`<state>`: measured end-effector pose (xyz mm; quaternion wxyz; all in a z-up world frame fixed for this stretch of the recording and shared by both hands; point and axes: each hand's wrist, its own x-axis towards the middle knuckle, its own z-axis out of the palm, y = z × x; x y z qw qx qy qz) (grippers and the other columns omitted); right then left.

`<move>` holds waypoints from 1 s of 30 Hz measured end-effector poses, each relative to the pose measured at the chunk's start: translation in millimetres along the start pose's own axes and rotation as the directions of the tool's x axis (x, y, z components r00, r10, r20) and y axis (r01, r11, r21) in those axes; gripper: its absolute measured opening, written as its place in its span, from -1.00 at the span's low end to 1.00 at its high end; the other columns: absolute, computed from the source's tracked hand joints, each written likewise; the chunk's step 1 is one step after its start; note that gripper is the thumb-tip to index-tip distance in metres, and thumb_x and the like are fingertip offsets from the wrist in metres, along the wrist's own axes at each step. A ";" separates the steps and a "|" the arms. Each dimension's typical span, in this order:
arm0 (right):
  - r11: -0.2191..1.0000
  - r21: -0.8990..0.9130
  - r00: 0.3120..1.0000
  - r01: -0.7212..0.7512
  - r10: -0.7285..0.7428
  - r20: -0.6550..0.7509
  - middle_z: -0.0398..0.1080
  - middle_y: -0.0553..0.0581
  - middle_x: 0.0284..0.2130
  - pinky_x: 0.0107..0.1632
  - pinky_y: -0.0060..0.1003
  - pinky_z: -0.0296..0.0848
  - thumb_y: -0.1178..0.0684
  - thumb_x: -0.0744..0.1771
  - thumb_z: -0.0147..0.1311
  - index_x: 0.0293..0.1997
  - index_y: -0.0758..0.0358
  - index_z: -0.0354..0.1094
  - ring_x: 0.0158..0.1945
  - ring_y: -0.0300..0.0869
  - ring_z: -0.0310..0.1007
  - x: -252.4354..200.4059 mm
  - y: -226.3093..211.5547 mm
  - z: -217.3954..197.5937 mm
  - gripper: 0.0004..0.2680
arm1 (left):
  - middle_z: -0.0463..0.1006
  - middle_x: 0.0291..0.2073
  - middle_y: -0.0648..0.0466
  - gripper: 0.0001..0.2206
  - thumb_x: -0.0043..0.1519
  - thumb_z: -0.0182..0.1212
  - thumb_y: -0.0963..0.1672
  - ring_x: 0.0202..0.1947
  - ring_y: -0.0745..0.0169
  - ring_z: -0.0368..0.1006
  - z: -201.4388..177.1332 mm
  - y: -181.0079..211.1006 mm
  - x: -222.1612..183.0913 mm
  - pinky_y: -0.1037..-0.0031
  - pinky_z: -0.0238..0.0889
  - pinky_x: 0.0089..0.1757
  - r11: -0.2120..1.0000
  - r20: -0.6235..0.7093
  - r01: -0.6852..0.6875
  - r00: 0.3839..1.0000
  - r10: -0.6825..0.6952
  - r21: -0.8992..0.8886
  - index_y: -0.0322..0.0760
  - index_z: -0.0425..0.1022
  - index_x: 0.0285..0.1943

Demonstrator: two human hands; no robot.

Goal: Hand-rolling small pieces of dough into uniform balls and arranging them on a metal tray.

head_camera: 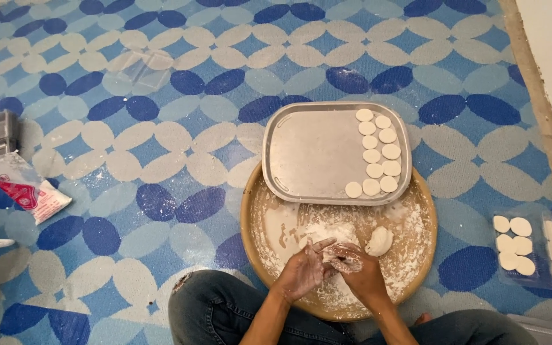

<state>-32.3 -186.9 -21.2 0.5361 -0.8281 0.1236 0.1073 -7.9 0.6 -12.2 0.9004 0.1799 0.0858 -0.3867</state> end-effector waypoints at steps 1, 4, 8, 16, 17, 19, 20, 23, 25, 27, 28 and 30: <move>1.000 -0.002 1.000 0.003 -0.003 -0.001 0.66 0.12 -0.08 0.05 -0.27 0.63 0.14 0.18 0.35 -0.06 0.19 0.60 -0.03 -0.12 0.67 0.9 5.9 -0.7 -0.74 | 0.44 0.26 -0.21 -0.44 0.41 -0.11 -0.01 0.14 0.02 0.46 -4.3 -1.7 2.1 0.33 0.46 0.09 1.000 0.003 -0.002 1.000 0.002 0.000 -0.37 0.07 0.56; 0.999 0.031 0.995 0.007 -0.004 -0.101 0.65 0.19 -0.13 0.08 -0.13 0.60 0.15 0.15 0.38 -0.07 0.22 0.59 -0.01 -0.06 0.64 1.9 8.0 -4.2 -0.71 | 0.56 -0.43 0.10 -0.43 0.24 0.15 -0.27 -0.32 0.27 0.57 -3.1 0.8 7.1 0.24 0.46 0.11 0.998 -0.081 0.040 0.996 -0.036 0.049 -0.42 0.20 0.51; 0.982 -0.190 0.999 0.013 -0.007 0.032 0.37 0.11 0.24 0.28 -0.17 0.42 0.14 0.17 0.34 0.17 -0.04 0.44 0.28 -0.07 0.38 -5.1 -0.6 -1.8 -0.57 | 0.67 -0.21 -0.11 -0.55 0.14 0.36 -0.21 -0.30 0.16 0.64 23.0 9.5 -0.3 0.55 0.58 -0.28 0.932 -0.462 0.105 0.884 0.072 0.346 -0.48 0.49 0.24; 0.969 -0.246 0.993 0.016 0.013 0.116 0.29 0.00 0.34 0.38 -0.21 0.30 0.17 0.18 0.31 0.36 -0.02 0.26 0.38 -0.13 0.30 -11.3 -3.0 -6.4 -0.43 | 0.68 -0.10 -0.08 -0.54 0.23 0.16 -0.32 -0.42 0.32 0.59 46.4 17.1 -7.8 0.71 0.32 -0.57 0.887 -0.468 0.122 0.876 0.114 0.445 -0.29 0.42 0.36; 0.967 -0.253 0.989 -0.031 0.065 0.130 0.26 0.02 0.37 0.39 -0.12 0.29 0.14 0.20 0.32 0.36 -0.15 0.25 0.41 -0.09 0.26 -12.0 -8.0 -8.2 -0.44 | 0.69 -0.10 -0.07 -0.52 0.25 0.14 -0.32 -0.37 0.27 0.62 43.3 14.8 -7.0 0.65 0.45 -0.46 0.879 -0.473 0.119 0.871 0.130 0.461 -0.23 0.40 0.38; 0.963 -0.259 0.982 -0.080 0.120 0.143 0.23 0.03 0.39 0.41 -0.03 0.28 0.11 0.22 0.33 0.37 -0.27 0.24 0.44 -0.06 0.22 -13.1 -18.6 -10.6 -0.44 | 0.69 -0.10 -0.06 -0.51 0.26 0.13 -0.31 -0.32 0.21 0.64 37.5 11.2 -4.8 0.59 0.58 -0.36 0.871 -0.479 0.119 0.866 0.143 0.476 -0.17 0.37 0.41; 0.963 -0.220 0.974 -0.154 0.186 0.132 0.37 0.02 0.30 0.18 -0.19 0.44 0.16 0.23 0.27 0.35 -0.24 0.29 0.21 -0.13 0.43 -13.8 -24.4 -11.0 -0.47 | 0.69 -0.15 -0.08 -0.49 0.24 0.17 -0.31 -0.45 0.30 0.57 34.7 10.0 -3.7 0.65 0.40 -0.49 0.862 -0.465 0.103 0.870 0.164 0.497 -0.19 0.37 0.42; 0.971 -0.137 0.977 -0.197 0.206 0.052 0.57 0.02 0.11 0.00 -0.34 0.58 0.19 0.23 0.22 0.24 -0.09 0.43 0.01 -0.19 0.64 -7.0 -12.2 -11.6 -0.57 | 0.65 -0.21 -0.08 -0.50 0.27 0.16 -0.28 -0.44 0.31 0.56 29.6 10.4 -6.7 0.71 0.34 -0.52 0.869 -0.425 0.090 0.893 0.145 0.486 -0.26 0.34 0.45; 0.981 -0.097 0.986 -0.166 0.164 -0.030 0.64 0.02 0.01 0.06 -0.33 0.58 0.16 0.22 0.23 0.15 0.04 0.53 0.06 -0.17 0.65 -3.4 -0.4 -13.2 -0.64 | 0.61 -0.23 -0.05 -0.53 0.32 0.12 -0.25 -0.30 0.24 0.63 24.9 10.9 -8.0 0.70 0.45 -0.42 0.885 -0.395 0.097 0.913 0.103 0.455 -0.31 0.33 0.47; 0.997 0.048 0.995 -0.053 0.057 -0.088 0.66 0.01 -0.02 0.08 -0.37 0.52 0.26 0.18 0.24 0.08 0.15 0.58 0.02 -0.20 0.64 -2.0 4.2 -15.5 -0.64 | 0.23 0.39 -0.48 -0.33 0.15 0.14 -0.38 -0.03 -0.04 0.59 17.6 11.9 -6.5 0.46 0.58 -0.09 0.955 -0.191 -0.031 0.977 0.090 0.294 -0.48 0.09 0.52; 0.997 0.049 0.994 -0.053 0.058 -0.094 0.66 0.01 -0.02 0.08 -0.37 0.52 0.26 0.18 0.24 0.08 0.15 0.58 0.02 -0.20 0.64 -0.6 5.9 -13.1 -0.64 | 0.23 0.39 -0.48 -0.33 0.15 0.14 -0.38 -0.03 -0.04 0.59 19.1 13.6 -3.9 0.46 0.58 -0.09 0.955 -0.187 -0.028 0.979 0.086 0.295 -0.48 0.09 0.52; 0.996 0.036 0.996 -0.080 0.081 -0.040 0.64 -0.01 0.03 0.13 -0.34 0.54 0.30 0.20 0.18 0.14 0.02 0.55 0.08 -0.18 0.64 -0.8 10.6 -9.1 -0.59 | 0.58 -0.11 -0.11 -0.43 0.20 0.09 -0.40 -0.26 0.17 0.59 22.0 14.6 0.5 0.43 0.61 -0.09 0.963 -0.361 0.019 0.929 0.083 0.268 -0.43 0.28 0.46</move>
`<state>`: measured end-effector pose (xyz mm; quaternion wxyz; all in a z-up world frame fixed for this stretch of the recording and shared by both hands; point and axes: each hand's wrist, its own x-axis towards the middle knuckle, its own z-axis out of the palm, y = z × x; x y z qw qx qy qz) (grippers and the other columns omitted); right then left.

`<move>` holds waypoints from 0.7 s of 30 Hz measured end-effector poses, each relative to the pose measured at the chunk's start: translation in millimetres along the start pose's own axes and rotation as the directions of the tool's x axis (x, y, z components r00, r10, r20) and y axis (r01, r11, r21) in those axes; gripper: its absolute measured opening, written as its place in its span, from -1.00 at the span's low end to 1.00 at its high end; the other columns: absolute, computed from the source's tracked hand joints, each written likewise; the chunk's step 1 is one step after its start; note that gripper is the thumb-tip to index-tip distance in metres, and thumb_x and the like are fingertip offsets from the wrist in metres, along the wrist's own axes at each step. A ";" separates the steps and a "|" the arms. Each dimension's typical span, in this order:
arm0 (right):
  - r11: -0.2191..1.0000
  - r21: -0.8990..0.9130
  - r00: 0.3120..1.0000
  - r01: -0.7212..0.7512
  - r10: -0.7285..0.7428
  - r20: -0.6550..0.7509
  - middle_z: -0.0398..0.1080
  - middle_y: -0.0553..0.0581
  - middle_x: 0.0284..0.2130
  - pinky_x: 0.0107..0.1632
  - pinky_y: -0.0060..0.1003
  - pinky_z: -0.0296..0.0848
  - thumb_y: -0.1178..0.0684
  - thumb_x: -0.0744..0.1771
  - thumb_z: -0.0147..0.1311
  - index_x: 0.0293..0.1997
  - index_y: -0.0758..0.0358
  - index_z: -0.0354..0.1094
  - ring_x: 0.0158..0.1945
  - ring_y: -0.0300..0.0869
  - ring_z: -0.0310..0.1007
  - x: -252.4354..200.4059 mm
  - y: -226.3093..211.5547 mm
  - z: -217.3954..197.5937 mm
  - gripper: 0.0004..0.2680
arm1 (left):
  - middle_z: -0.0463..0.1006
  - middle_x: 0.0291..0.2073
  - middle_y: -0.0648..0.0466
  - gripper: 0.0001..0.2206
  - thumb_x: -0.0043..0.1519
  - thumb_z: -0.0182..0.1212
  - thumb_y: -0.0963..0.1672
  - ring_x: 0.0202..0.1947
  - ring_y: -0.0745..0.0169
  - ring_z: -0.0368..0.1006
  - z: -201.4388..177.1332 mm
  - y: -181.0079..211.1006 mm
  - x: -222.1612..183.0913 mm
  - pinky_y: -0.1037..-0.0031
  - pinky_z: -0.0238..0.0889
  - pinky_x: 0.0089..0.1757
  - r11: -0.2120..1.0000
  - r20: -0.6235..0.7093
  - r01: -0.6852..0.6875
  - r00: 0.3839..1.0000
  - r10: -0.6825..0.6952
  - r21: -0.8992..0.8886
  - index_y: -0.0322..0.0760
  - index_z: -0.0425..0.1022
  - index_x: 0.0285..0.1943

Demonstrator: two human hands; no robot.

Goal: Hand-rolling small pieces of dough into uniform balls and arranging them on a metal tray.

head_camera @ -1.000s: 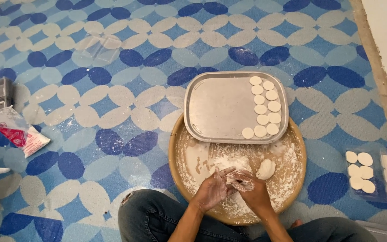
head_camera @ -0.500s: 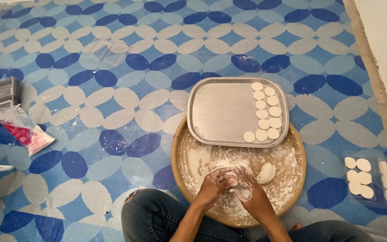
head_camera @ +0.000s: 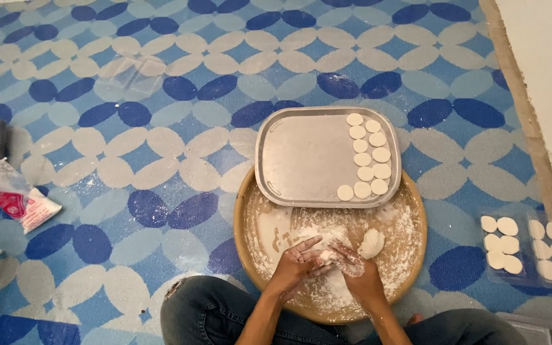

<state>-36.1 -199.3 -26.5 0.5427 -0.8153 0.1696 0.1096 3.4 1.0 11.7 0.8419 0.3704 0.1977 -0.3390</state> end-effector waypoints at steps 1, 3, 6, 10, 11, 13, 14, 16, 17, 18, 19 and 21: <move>1.000 0.001 1.000 -0.005 0.005 -0.006 0.64 -0.01 0.03 0.13 -0.34 0.54 0.30 0.20 0.18 0.14 0.02 0.55 0.08 -0.18 0.64 1.8 14.7 2.8 -0.59 | 0.58 -0.11 -0.11 -0.43 0.20 0.09 -0.40 -0.26 0.17 0.59 5.3 3.2 -2.0 0.43 0.61 -0.09 1.000 0.004 0.007 1.000 -0.007 0.002 -0.43 0.28 0.46; 0.999 -0.028 0.994 0.026 -0.023 0.104 0.54 0.20 0.12 0.29 -0.19 0.48 0.27 0.18 0.28 0.18 0.20 0.44 0.21 -0.07 0.54 6.5 42.1 11.5 -0.57 | 0.59 0.09 -0.40 -0.55 0.25 0.12 -0.36 -0.31 -0.10 0.67 13.6 11.8 -8.1 0.34 0.67 -0.28 1.000 -0.142 0.026 0.990 -0.025 0.005 -0.52 0.36 0.38; 0.979 -0.178 0.979 0.095 -0.060 0.197 0.44 0.01 0.25 0.21 -0.26 0.49 0.10 0.18 0.35 0.38 -0.10 0.26 0.23 -0.14 0.51 -24.3 -20.2 6.8 -0.42 | 0.65 -0.12 -0.31 -0.50 0.21 0.16 -0.38 -0.46 0.08 0.65 1.4 2.9 1.5 0.62 0.50 -0.56 0.973 -0.190 0.001 0.981 0.044 0.232 -0.37 0.42 0.37; 0.963 -0.252 0.974 0.099 -0.042 0.223 0.20 -0.02 0.41 0.38 -0.19 0.31 0.01 0.25 0.28 0.39 -0.18 0.23 0.44 -0.13 0.23 -18.4 -6.2 15.3 -0.48 | 0.46 0.26 -0.41 -0.43 0.11 0.29 -0.34 -0.56 0.21 0.61 4.8 3.5 -2.1 0.68 0.39 -0.61 0.974 -0.221 0.006 0.974 0.045 0.226 -0.31 0.39 0.37; 0.956 -0.255 0.974 0.146 -0.094 0.205 0.22 0.01 0.40 0.40 -0.17 0.28 0.14 0.22 0.17 0.35 -0.13 0.30 0.45 -0.12 0.21 -17.3 -5.6 14.9 -0.50 | 0.57 0.09 -0.31 -0.43 0.15 0.24 -0.34 -0.47 0.20 0.62 5.1 2.7 -1.9 0.65 0.43 -0.57 0.973 -0.204 0.029 0.979 0.019 0.228 -0.26 0.37 0.40; 0.946 -0.261 0.971 0.195 -0.149 0.186 0.23 0.04 0.39 0.42 -0.16 0.24 0.27 0.20 0.07 0.31 -0.07 0.36 0.45 -0.11 0.19 -16.1 -7.6 13.6 -0.49 | 0.68 -0.07 -0.21 -0.43 0.19 0.19 -0.33 -0.39 0.19 0.62 0.2 -0.6 -0.3 0.62 0.48 -0.52 0.972 -0.186 0.049 0.983 -0.005 0.229 -0.21 0.36 0.44; 0.965 -0.219 0.985 0.146 -0.121 0.122 0.37 0.06 0.28 0.34 -0.20 0.36 0.23 0.20 0.14 0.26 0.01 0.40 0.34 -0.11 0.35 -16.1 -10.3 12.7 -0.54 | 0.64 -0.04 -0.30 -0.41 0.21 0.18 -0.33 -0.30 0.05 0.63 -5.0 -3.0 1.1 0.50 0.56 -0.36 0.994 -0.095 0.043 0.995 -0.034 0.099 -0.27 0.28 0.48; 0.979 -0.175 0.993 0.106 -0.097 0.062 0.51 0.09 0.16 0.26 -0.23 0.47 0.19 0.21 0.21 0.20 0.09 0.45 0.22 -0.11 0.50 -13.0 -8.0 14.6 -0.59 | 0.60 -0.01 -0.38 -0.38 0.22 0.17 -0.33 -0.21 -0.09 0.64 -8.2 -3.8 1.3 0.37 0.64 -0.20 0.998 0.002 0.043 0.999 -0.043 -0.035 -0.32 0.20 0.53; 0.975 -0.175 0.990 0.135 -0.129 0.050 0.53 0.10 0.13 0.22 -0.25 0.52 0.22 0.20 0.20 0.15 0.09 0.48 0.18 -0.11 0.54 -12.1 -1.0 16.2 -0.61 | 0.62 -0.14 -0.28 -0.29 0.15 0.25 -0.34 -0.29 0.04 0.63 -5.9 -5.2 -0.8 0.51 0.59 -0.30 1.000 0.005 -0.003 1.000 0.003 0.027 -0.38 0.12 0.54; 0.971 -0.176 0.986 0.165 -0.160 0.038 0.55 0.12 0.09 0.17 -0.26 0.58 0.24 0.19 0.20 0.09 0.10 0.52 0.13 -0.11 0.57 -11.1 6.1 17.5 -0.64 | 0.65 -0.26 -0.19 -0.19 0.08 0.34 -0.35 -0.37 0.17 0.62 -3.4 -6.7 -2.6 0.65 0.54 -0.40 0.995 0.010 -0.050 0.999 0.049 0.089 -0.44 0.04 0.56; 0.970 -0.179 0.986 0.168 -0.163 0.038 0.55 0.12 0.09 0.17 -0.26 0.58 0.24 0.19 0.20 0.09 0.10 0.52 0.13 -0.11 0.57 -13.3 2.3 16.3 -0.64 | 0.65 -0.26 -0.19 -0.19 0.08 0.34 -0.35 -0.37 0.17 0.62 0.6 -5.5 -4.9 0.65 0.54 -0.40 0.995 0.013 -0.053 0.999 0.052 0.087 -0.44 0.04 0.56; 0.968 -0.163 0.982 0.190 -0.185 0.042 0.62 0.08 0.00 0.06 -0.33 0.58 0.24 0.19 0.16 0.09 0.17 0.52 0.02 -0.14 0.63 -16.7 -6.0 15.3 -0.65 | 0.68 -0.15 -0.29 -0.23 0.04 0.34 -0.36 -0.30 0.09 0.65 8.0 -1.7 -9.3 0.61 0.59 -0.34 0.965 -0.075 -0.045 0.995 0.067 0.259 -0.36 0.19 0.52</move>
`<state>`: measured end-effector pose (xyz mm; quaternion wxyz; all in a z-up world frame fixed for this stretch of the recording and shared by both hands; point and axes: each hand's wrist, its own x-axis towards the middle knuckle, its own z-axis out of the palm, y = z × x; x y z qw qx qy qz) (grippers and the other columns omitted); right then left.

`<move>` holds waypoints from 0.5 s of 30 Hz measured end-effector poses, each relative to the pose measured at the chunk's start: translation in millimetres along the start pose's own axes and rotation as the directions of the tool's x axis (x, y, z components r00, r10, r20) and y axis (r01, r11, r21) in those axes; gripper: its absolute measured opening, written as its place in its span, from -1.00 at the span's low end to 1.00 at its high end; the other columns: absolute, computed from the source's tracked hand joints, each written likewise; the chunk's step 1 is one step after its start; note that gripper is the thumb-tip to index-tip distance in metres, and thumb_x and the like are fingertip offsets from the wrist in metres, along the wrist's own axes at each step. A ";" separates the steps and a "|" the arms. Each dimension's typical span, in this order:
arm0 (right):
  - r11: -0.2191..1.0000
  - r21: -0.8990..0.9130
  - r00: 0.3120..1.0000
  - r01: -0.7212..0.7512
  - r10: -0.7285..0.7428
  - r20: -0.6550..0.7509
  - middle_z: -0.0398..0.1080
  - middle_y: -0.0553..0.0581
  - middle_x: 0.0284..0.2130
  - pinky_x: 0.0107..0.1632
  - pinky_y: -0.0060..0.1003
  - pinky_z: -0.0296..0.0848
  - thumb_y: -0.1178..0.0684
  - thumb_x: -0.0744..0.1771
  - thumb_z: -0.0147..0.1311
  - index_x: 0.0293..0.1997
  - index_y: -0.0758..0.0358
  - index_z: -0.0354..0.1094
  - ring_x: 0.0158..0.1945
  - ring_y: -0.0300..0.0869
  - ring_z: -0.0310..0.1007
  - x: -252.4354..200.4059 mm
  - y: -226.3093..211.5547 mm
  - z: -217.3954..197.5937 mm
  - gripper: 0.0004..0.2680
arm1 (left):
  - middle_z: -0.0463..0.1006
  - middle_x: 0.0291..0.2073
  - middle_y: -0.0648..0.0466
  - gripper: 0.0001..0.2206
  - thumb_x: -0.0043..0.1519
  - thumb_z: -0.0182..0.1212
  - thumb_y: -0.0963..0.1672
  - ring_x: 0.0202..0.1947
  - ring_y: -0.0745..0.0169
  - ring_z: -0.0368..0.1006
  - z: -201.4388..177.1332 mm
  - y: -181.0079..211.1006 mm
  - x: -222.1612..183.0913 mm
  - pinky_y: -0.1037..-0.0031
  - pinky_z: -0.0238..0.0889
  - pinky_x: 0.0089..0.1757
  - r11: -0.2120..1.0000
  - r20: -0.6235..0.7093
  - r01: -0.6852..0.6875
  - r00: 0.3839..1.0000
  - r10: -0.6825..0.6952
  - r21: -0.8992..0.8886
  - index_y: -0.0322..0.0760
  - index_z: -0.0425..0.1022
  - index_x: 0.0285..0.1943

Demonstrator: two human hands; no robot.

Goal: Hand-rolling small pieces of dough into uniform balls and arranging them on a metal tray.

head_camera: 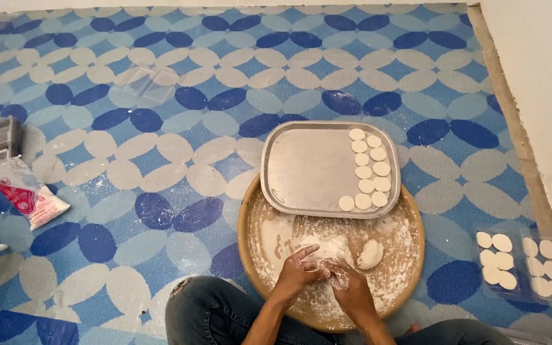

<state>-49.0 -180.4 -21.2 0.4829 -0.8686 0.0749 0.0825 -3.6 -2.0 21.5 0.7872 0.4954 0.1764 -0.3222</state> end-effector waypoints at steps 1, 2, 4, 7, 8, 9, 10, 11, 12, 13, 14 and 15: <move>1.000 0.000 1.000 0.006 -0.006 -0.002 0.62 0.08 0.00 0.06 -0.33 0.58 0.24 0.19 0.16 0.09 0.17 0.52 0.02 -0.14 0.63 1.7 -4.0 -4.0 -0.65 | 0.68 -0.15 -0.29 -0.23 0.04 0.34 -0.36 -0.30 0.09 0.65 1.3 3.4 -0.6 0.61 0.59 -0.34 1.000 0.001 -0.006 1.000 0.006 0.001 -0.36 0.19 0.52; 0.997 0.014 0.994 -0.080 0.078 0.070 0.58 0.05 0.08 0.10 -0.30 0.56 0.24 0.20 0.16 0.24 0.01 0.38 0.11 -0.14 0.60 1.2 -7.7 -7.0 -0.54 | 0.65 -0.11 -0.24 -0.28 0.06 0.28 -0.38 -0.24 0.09 0.63 1.9 5.5 -2.7 0.59 0.57 -0.28 1.000 0.012 0.001 1.000 -0.001 0.014 -0.37 0.24 0.48; 0.987 0.023 0.977 -0.161 0.156 0.146 0.55 0.02 0.15 0.14 -0.27 0.53 0.24 0.21 0.17 0.40 -0.15 0.23 0.19 -0.14 0.57 0.2 -16.6 -12.6 -0.43 | 0.62 -0.07 -0.19 -0.33 0.08 0.23 -0.41 -0.18 0.09 0.60 1.6 9.7 -6.0 0.56 0.55 -0.21 1.000 0.019 0.004 1.000 -0.004 0.027 -0.38 0.28 0.45; 0.993 -0.029 0.963 -0.119 0.122 0.240 0.46 -0.02 0.25 0.20 -0.26 0.46 0.12 0.26 0.14 0.47 -0.19 0.10 0.27 -0.16 0.49 -1.6 -23.5 -20.5 -0.43 | 0.67 -0.09 -0.22 -0.41 0.15 0.22 -0.36 -0.31 0.10 0.66 -0.6 9.7 -6.1 0.65 0.44 -0.48 0.999 0.016 0.029 0.999 -0.029 -0.018 -0.39 0.30 0.43; 0.985 -0.078 0.948 -0.156 0.171 0.268 0.37 -0.08 0.32 0.30 -0.25 0.38 0.13 0.28 0.12 0.43 -0.21 0.18 0.35 -0.18 0.38 -0.1 -21.5 -21.7 -0.48 | 0.67 -0.10 -0.18 -0.43 0.17 0.22 -0.33 -0.32 0.16 0.64 -2.5 7.6 -3.8 0.64 0.49 -0.42 0.998 0.012 0.058 0.998 -0.058 0.012 -0.32 0.33 0.43; 0.973 -0.128 0.930 -0.191 0.221 0.293 0.28 -0.14 0.38 0.41 -0.25 0.30 0.14 0.29 0.10 0.39 -0.24 0.25 0.42 -0.20 0.28 1.6 -19.5 -23.1 -0.52 | 0.68 -0.11 -0.14 -0.45 0.20 0.21 -0.31 -0.34 0.22 0.62 -4.2 5.6 -1.4 0.64 0.54 -0.36 0.995 0.007 0.087 0.996 -0.088 0.042 -0.25 0.36 0.43; 0.973 -0.126 0.930 -0.192 0.221 0.292 0.28 -0.14 0.38 0.41 -0.25 0.30 0.14 0.29 0.10 0.39 -0.24 0.25 0.42 -0.20 0.28 3.9 -18.5 -27.6 -0.52 | 0.68 -0.11 -0.14 -0.45 0.20 0.21 -0.31 -0.34 0.22 0.62 -5.2 3.4 1.1 0.64 0.54 -0.36 0.995 0.007 0.088 0.996 -0.089 0.044 -0.25 0.36 0.43; 0.974 -0.131 0.926 -0.186 0.218 0.307 0.33 -0.10 0.35 0.43 -0.25 0.30 0.13 0.27 0.19 0.35 -0.15 0.32 0.40 -0.20 0.33 6.5 -17.4 -32.3 -0.54 | 0.66 -0.05 -0.17 -0.40 0.18 0.21 -0.33 -0.28 0.17 0.63 -6.0 1.2 4.1 0.59 0.57 -0.31 0.996 0.042 0.091 0.995 -0.092 0.025 -0.27 0.30 0.47; 0.974 -0.137 0.921 -0.180 0.216 0.324 0.37 -0.06 0.32 0.45 -0.25 0.30 0.12 0.24 0.27 0.30 -0.07 0.38 0.38 -0.20 0.37 8.9 -16.2 -36.5 -0.55 | 0.64 0.01 -0.20 -0.36 0.17 0.20 -0.35 -0.22 0.11 0.63 -7.3 -1.3 6.7 0.55 0.60 -0.25 0.995 0.076 0.096 0.992 -0.096 0.005 -0.30 0.23 0.50; 0.974 -0.135 0.921 -0.182 0.217 0.325 0.37 -0.06 0.32 0.45 -0.25 0.30 0.12 0.24 0.27 0.30 -0.07 0.38 0.38 -0.20 0.37 9.3 -24.3 -41.7 -0.55 | 0.64 0.01 -0.20 -0.36 0.17 0.20 -0.35 -0.22 0.11 0.63 -8.8 -1.4 5.9 0.55 0.60 -0.25 0.995 0.075 0.098 0.992 -0.098 0.006 -0.30 0.23 0.50; 0.963 -0.048 0.914 -0.265 0.266 0.308 0.54 0.00 0.14 0.23 -0.33 0.48 0.11 0.23 0.29 0.25 0.03 0.44 0.18 -0.22 0.55 9.0 -31.9 -47.0 -0.58 | 0.63 -0.03 -0.19 -0.33 0.19 0.21 -0.33 -0.23 0.16 0.63 -10.2 -2.7 4.4 0.51 0.61 -0.19 0.990 0.169 0.118 0.980 -0.104 -0.074 -0.34 0.14 0.54; 0.939 0.041 0.902 -0.343 0.316 0.294 0.71 0.07 -0.04 0.01 -0.40 0.65 0.10 0.22 0.31 0.20 0.13 0.50 -0.03 -0.23 0.73 8.9 -39.4 -52.3 -0.61 | 0.63 -0.07 -0.18 -0.30 0.21 0.23 -0.31 -0.23 0.20 0.62 -11.6 -4.0 3.3 0.46 0.63 -0.13 0.978 0.262 0.145 0.960 -0.102 -0.151 -0.39 0.05 0.58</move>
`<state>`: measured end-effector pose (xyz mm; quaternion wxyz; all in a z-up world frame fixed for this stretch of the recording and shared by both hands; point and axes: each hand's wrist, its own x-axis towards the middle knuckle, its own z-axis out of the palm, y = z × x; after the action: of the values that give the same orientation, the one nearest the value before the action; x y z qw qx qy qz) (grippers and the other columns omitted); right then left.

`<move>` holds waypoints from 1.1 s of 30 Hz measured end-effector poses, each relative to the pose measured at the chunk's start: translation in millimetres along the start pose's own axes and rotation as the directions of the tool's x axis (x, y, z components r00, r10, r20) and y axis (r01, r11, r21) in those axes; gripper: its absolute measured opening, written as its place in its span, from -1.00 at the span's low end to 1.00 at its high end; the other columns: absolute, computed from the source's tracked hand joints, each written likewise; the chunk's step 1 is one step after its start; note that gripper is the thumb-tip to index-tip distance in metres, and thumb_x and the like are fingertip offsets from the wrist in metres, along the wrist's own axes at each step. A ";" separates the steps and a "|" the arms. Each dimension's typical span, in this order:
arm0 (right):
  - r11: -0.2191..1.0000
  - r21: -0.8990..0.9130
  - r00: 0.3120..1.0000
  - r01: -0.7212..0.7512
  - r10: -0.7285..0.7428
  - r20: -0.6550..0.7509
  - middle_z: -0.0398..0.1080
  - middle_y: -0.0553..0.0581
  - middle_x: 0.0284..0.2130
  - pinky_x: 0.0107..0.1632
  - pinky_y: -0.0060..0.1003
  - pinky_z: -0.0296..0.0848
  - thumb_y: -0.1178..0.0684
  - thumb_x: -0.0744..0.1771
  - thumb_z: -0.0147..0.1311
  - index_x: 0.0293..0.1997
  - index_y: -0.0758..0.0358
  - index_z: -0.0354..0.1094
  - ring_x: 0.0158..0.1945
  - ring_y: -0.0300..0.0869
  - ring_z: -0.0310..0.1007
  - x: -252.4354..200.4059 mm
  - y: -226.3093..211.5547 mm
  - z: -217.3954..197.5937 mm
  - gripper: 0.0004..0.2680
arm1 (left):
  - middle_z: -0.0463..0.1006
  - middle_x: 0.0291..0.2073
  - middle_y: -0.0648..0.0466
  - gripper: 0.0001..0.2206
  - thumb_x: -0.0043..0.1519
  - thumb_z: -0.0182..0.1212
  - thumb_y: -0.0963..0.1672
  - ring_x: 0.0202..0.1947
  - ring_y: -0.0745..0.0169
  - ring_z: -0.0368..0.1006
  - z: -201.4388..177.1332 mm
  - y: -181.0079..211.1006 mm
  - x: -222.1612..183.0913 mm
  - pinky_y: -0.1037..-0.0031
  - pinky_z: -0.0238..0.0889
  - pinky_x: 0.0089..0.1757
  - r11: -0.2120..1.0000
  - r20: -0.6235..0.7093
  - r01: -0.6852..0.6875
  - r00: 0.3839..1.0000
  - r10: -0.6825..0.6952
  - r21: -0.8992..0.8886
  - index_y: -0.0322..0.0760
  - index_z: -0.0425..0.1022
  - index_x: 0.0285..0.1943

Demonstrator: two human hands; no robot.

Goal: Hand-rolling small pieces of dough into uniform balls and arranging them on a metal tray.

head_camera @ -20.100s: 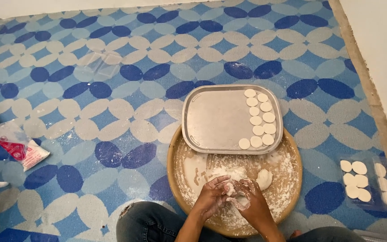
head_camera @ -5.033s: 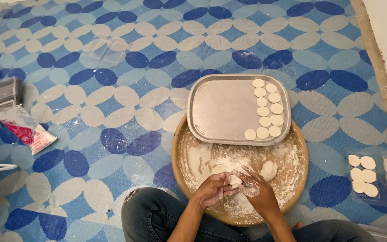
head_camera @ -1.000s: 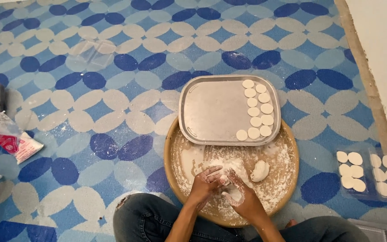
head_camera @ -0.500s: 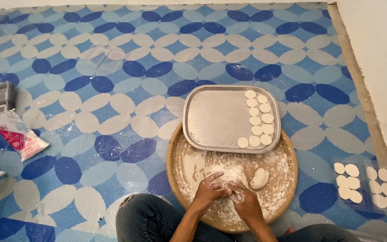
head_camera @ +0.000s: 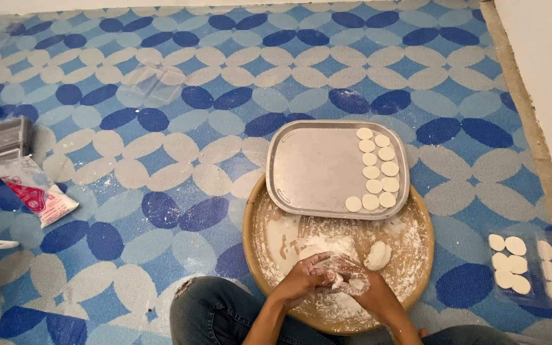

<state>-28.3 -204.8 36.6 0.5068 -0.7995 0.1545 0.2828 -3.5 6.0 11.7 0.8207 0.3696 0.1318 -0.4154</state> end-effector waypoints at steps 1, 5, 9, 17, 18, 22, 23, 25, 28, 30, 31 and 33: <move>1.000 0.002 1.000 -0.005 0.005 0.001 0.71 0.07 -0.04 0.01 -0.40 0.65 0.10 0.22 0.31 0.20 0.13 0.50 -0.03 -0.23 0.73 3.2 2.6 2.4 -0.61 | 0.63 -0.07 -0.18 -0.30 0.21 0.23 -0.31 -0.23 0.20 0.62 -2.9 -2.6 0.7 0.46 0.63 -0.13 1.000 -0.001 0.005 1.000 -0.005 -0.001 -0.39 0.05 0.58; 0.964 -0.172 0.975 0.201 -0.214 -0.059 0.34 -0.14 0.35 0.31 -0.25 0.39 -0.05 0.20 0.36 -0.09 0.11 0.68 0.43 -0.22 0.26 6.8 7.6 14.6 -0.75 | 0.61 0.01 -0.18 -0.27 0.15 0.29 -0.31 -0.10 0.18 0.60 -7.1 -9.4 3.9 0.64 0.52 -0.17 0.990 0.079 -0.070 0.995 0.061 0.120 -0.43 0.09 0.55; 0.939 -0.253 0.962 0.233 -0.260 -0.079 0.32 -0.09 0.35 0.48 -0.05 0.14 0.04 0.18 0.40 0.05 -0.07 0.57 0.52 -0.12 0.07 21.5 35.5 23.6 -0.66 | 0.66 -0.10 -0.13 -0.31 0.13 0.31 -0.28 -0.20 0.25 0.62 0.4 -3.2 4.7 0.66 0.45 -0.27 0.971 -0.077 -0.033 0.996 0.053 0.236 -0.47 0.17 0.51; 0.894 -0.244 0.905 0.376 -0.411 -0.108 0.49 0.00 0.21 0.29 -0.21 0.39 0.16 0.17 0.22 0.16 0.00 0.51 0.32 -0.10 0.40 23.8 45.8 29.6 -0.58 | 0.64 -0.27 -0.05 -0.27 0.16 0.32 -0.23 -0.41 0.35 0.50 3.3 3.9 3.8 0.64 0.36 -0.39 0.993 -0.106 -0.033 0.993 0.045 0.115 -0.16 0.17 0.59; 0.903 -0.188 0.900 0.387 -0.415 -0.136 0.48 0.02 0.22 0.29 -0.25 0.38 0.15 0.17 0.21 0.15 0.05 0.52 0.32 -0.12 0.41 21.1 43.2 29.8 -0.59 | 0.63 -0.19 -0.08 -0.26 0.20 0.26 -0.28 -0.29 0.29 0.57 0.0 1.6 5.1 0.59 0.54 -0.29 0.998 -0.032 -0.050 0.998 0.048 -0.049 -0.22 0.07 0.62; 0.930 -0.203 0.913 0.307 -0.348 -0.214 0.44 0.11 0.24 0.32 -0.01 0.38 0.05 0.18 0.31 0.14 -0.04 0.51 0.32 -0.02 0.39 33.5 65.5 38.1 -0.60 | 0.61 -0.20 -0.16 -0.30 0.21 0.11 -0.37 -0.30 0.18 0.59 -24.3 -10.9 10.6 0.31 0.59 -0.11 0.925 0.156 -0.053 0.981 0.120 -0.375 -0.38 0.03 0.61; 0.933 -0.148 0.904 0.327 -0.355 -0.240 0.42 0.20 0.24 0.33 0.01 0.37 0.13 0.17 0.28 0.08 0.04 0.55 0.35 0.02 0.36 36.3 67.4 40.4 -0.63 | 0.59 -0.25 -0.11 -0.31 0.22 0.11 -0.37 -0.30 0.20 0.59 -22.1 -9.5 9.9 0.29 0.59 -0.08 0.921 0.135 -0.052 0.984 0.112 -0.386 -0.37 0.03 0.60; 0.932 -0.092 0.892 0.351 -0.362 -0.269 0.40 0.30 0.25 0.35 0.03 0.36 0.21 0.15 0.25 0.02 0.12 0.59 0.38 0.07 0.32 38.0 64.0 41.3 -0.66 | 0.57 -0.30 -0.06 -0.31 0.23 0.12 -0.36 -0.30 0.22 0.58 -18.8 -7.2 9.5 0.26 0.60 -0.05 0.918 0.118 -0.052 0.987 0.107 -0.392 -0.37 0.04 0.60; 0.944 -0.044 0.883 0.327 -0.322 -0.342 0.62 0.12 0.01 0.11 -0.25 0.63 0.28 0.09 0.32 -0.01 0.08 0.58 0.05 -0.12 0.64 36.9 58.3 39.8 -0.60 | 0.60 -0.19 -0.09 -0.33 0.22 0.05 -0.40 -0.25 0.24 0.59 -15.0 -4.2 8.3 0.24 0.52 0.05 0.941 0.121 -0.046 0.989 0.091 -0.335 -0.39 0.07 0.58; 0.945 0.076 0.893 0.320 -0.274 -0.357 0.65 0.09 -0.04 0.15 -0.29 0.56 0.28 0.13 0.33 0.06 0.15 0.56 0.04 -0.15 0.64 40.1 67.8 40.9 -0.60 | 0.61 -0.06 -0.26 -0.36 0.25 0.11 -0.35 -0.05 -0.10 0.60 -10.4 -2.0 5.9 0.18 0.49 0.09 0.944 0.114 -0.029 0.991 0.070 -0.328 -0.36 0.11 0.58; 0.944 0.075 0.894 0.320 -0.275 -0.354 0.65 0.09 -0.04 0.15 -0.29 0.56 0.28 0.13 0.33 0.06 0.15 0.56 0.04 -0.15 0.64 37.0 67.4 41.0 -0.60 | 0.61 -0.06 -0.26 -0.36 0.25 0.11 -0.35 -0.05 -0.10 0.60 -11.4 -3.3 6.6 0.18 0.49 0.09 0.944 0.112 -0.032 0.991 0.072 -0.330 -0.36 0.11 0.58; 0.934 -0.002 0.896 0.358 -0.344 -0.282 0.54 0.08 0.16 0.39 -0.10 0.34 0.29 0.10 0.35 0.06 0.09 0.55 0.33 -0.10 0.42 32.3 65.0 39.7 -0.56 | 0.58 -0.35 0.05 -0.47 0.23 0.20 -0.29 -0.27 0.15 0.64 -12.8 -3.8 9.5 0.37 0.59 -0.09 0.968 -0.084 -0.054 0.996 0.034 -0.244 -0.41 0.31 0.45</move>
<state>-49.2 -196.3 -43.1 0.5427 -0.8329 0.0846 0.0679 0.6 8.2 -4.0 0.8633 0.2839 0.2065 -0.3627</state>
